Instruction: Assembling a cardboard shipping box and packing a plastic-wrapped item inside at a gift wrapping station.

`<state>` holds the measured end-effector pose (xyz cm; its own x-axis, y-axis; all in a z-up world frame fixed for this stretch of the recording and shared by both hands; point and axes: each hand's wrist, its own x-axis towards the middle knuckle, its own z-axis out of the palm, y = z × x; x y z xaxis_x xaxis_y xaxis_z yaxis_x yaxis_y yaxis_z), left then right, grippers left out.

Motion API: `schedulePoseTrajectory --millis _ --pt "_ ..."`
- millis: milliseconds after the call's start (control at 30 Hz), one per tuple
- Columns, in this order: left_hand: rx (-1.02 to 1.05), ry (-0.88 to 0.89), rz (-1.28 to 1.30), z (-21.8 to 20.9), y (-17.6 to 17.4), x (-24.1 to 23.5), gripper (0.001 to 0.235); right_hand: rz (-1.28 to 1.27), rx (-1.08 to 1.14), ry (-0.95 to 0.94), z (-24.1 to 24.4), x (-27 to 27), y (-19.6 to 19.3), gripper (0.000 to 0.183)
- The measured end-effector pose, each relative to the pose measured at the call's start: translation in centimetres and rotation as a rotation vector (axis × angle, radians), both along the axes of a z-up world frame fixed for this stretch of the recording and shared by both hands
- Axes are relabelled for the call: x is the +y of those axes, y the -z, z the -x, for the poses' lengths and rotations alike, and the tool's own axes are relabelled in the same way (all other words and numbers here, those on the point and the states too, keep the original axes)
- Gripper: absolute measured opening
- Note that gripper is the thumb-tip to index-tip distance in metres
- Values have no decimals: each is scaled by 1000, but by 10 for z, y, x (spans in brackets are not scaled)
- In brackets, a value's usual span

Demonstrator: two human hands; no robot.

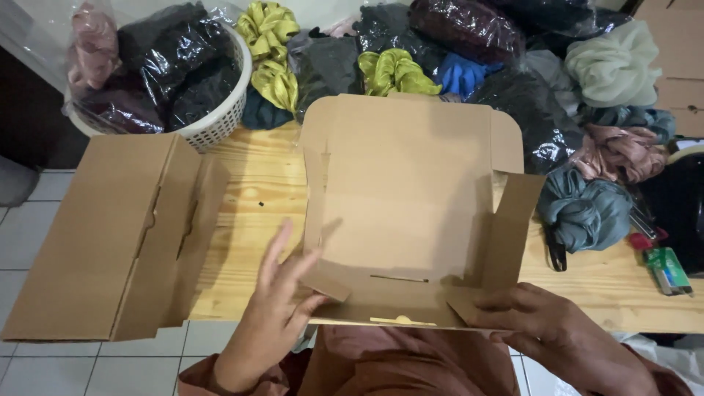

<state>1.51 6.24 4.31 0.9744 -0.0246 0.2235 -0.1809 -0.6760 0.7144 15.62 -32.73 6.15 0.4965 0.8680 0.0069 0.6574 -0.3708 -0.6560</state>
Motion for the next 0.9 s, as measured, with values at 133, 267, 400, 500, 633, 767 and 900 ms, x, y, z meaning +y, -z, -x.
schedulePoseTrajectory --millis 133,267,400,500,633,767,900 --pt "12 -84 420 3 8 3 87 44 -6 25 -1 -2 3 35" --pt "46 -218 295 -11 16 9 57 17 -22 -11 -6 -4 8 33" --pt "44 -229 168 -21 21 4 57 -44 -125 -81 -10 -4 4 31" --pt "-82 -104 70 -26 13 0 55 -20 -62 -39 -10 -2 2 30" --pt "-168 1 212 -35 7 -4 52 -3 -70 -52 -13 -2 4 29" --pt "-87 -212 531 -51 9 -6 72 -28 -110 -89 -14 -3 5 29" --pt "22 -282 311 -62 7 -4 75 20 -21 -34 -14 -5 7 30"
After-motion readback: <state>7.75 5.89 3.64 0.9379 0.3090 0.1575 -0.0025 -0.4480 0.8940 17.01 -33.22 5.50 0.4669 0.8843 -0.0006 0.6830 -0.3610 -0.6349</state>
